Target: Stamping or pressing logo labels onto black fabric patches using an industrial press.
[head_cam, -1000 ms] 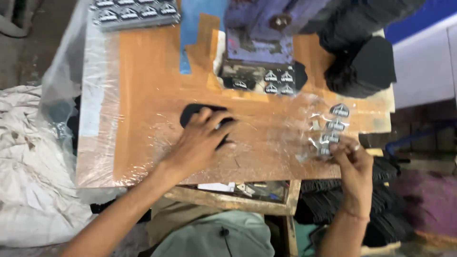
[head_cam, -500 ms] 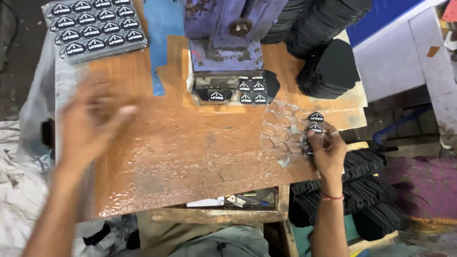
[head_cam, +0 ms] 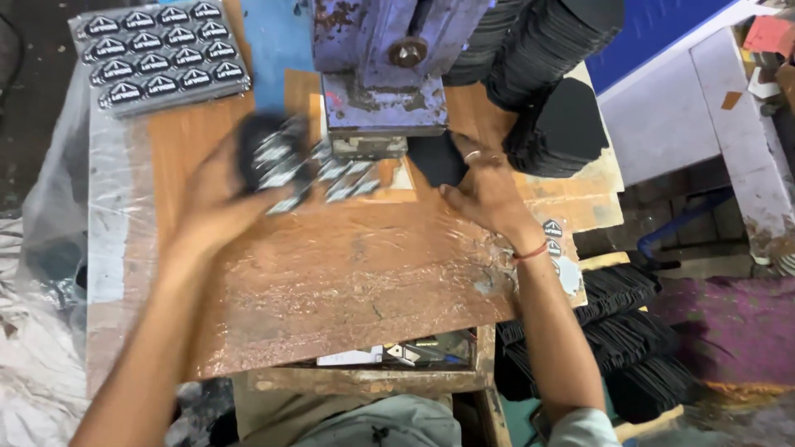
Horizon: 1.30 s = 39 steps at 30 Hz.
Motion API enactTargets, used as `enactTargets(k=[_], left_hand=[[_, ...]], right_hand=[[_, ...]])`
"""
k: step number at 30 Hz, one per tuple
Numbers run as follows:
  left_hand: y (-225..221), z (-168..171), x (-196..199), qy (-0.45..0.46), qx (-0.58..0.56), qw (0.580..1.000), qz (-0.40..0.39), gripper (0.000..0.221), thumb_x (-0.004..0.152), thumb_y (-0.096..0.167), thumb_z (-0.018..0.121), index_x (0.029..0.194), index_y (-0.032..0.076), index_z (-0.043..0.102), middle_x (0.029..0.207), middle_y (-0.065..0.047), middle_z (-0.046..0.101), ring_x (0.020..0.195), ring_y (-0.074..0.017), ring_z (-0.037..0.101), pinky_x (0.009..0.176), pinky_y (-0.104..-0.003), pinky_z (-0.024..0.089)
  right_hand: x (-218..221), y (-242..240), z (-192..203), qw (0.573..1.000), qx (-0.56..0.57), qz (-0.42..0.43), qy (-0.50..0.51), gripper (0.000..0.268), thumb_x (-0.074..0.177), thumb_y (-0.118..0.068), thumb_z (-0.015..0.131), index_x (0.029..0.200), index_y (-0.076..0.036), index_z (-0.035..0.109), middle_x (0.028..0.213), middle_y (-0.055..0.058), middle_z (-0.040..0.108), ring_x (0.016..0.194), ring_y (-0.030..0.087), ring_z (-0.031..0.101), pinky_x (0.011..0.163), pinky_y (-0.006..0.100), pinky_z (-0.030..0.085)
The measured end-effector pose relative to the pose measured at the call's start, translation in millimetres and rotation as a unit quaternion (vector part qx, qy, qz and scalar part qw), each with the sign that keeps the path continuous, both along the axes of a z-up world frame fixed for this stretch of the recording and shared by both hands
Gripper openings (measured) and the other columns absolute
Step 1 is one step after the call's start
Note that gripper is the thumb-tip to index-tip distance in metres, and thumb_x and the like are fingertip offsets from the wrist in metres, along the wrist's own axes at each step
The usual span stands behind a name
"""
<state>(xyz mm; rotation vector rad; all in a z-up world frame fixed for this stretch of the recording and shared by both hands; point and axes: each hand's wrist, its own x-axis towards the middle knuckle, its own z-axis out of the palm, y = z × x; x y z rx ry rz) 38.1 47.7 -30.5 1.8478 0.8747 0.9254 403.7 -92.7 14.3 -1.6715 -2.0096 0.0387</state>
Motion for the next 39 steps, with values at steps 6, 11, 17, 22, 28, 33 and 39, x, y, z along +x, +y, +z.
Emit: enactTargets(k=[6,11,17,22,28,33,39], left_hand=[[-75,-2,-129,0.092,-0.185,0.967,0.151,0.058,0.085,0.011,0.081,0.139,0.002,0.063,0.119,-0.009,0.075,0.104,-0.0134,0.068,0.092,-0.030,0.054],[-75,-20,-168,0.183,-0.116,0.942,0.254,0.057,0.087,0.020,0.086,0.135,-0.001,0.063,0.114,-0.014,0.074,0.103,-0.0180,0.070,0.091,-0.033,0.055],[-109,48,-58,0.162,0.105,0.952,0.238,0.074,0.085,0.031,0.093,0.138,-0.004,0.055,0.129,-0.020,0.057,0.116,-0.0283,0.058,0.097,-0.043,0.051],[-128,27,17,0.047,-0.257,0.964,-0.059,0.076,0.089,0.030,0.072,0.155,0.012,0.038,0.107,-0.013,0.077,0.074,-0.0151,0.073,0.058,-0.033,0.059],[-116,-25,27,0.080,-0.119,0.989,-0.045,0.050,0.094,0.025,0.074,0.139,0.007,0.061,0.083,-0.011,0.080,0.059,-0.0178,0.073,0.058,-0.034,0.058],[-30,-12,77,0.115,0.028,0.991,0.055,0.053,0.082,0.028,0.085,0.119,-0.001,0.059,0.077,-0.015,0.076,0.069,-0.0327,0.073,0.064,-0.046,0.056],[3,-12,93,0.180,0.147,0.970,0.073,0.036,0.082,0.024,0.084,0.108,0.004,0.071,0.095,-0.019,0.073,0.096,-0.0387,0.067,0.084,-0.049,0.053]], right_hand=[[5,8,-23,0.993,-0.021,-0.044,-0.104,0.022,0.096,-0.013,0.071,0.108,0.006,0.070,0.111,0.025,0.071,0.106,0.041,0.068,0.092,0.046,0.054],[-18,-35,8,0.974,0.074,-0.187,0.104,0.017,0.104,-0.009,0.065,0.110,0.006,0.069,0.091,0.017,0.073,0.076,0.023,0.072,0.066,0.039,0.056],[-78,-105,-46,0.774,-0.012,-0.129,0.619,0.013,0.108,-0.006,0.066,0.105,0.006,0.063,0.099,0.013,0.072,0.083,0.019,0.072,0.078,0.037,0.068],[-160,-88,-2,0.748,-0.132,-0.133,0.636,0.046,0.089,-0.006,0.066,0.132,-0.004,0.051,0.106,0.007,0.072,0.080,0.015,0.077,0.066,0.029,0.066],[-111,-69,-21,0.857,-0.246,-0.157,0.425,0.038,0.092,-0.004,0.070,0.129,0.001,0.064,0.086,0.009,0.077,0.065,0.012,0.072,0.054,0.025,0.061],[-59,16,-43,0.893,-0.153,-0.055,0.420,0.018,0.095,-0.004,0.072,0.110,0.000,0.065,0.084,0.007,0.075,0.063,0.013,0.069,0.052,0.027,0.055],[-50,56,-48,0.990,-0.044,-0.113,0.069,0.021,0.090,-0.018,0.083,0.092,-0.001,0.072,0.080,0.014,0.072,0.066,0.027,0.070,0.062,0.038,0.054]])
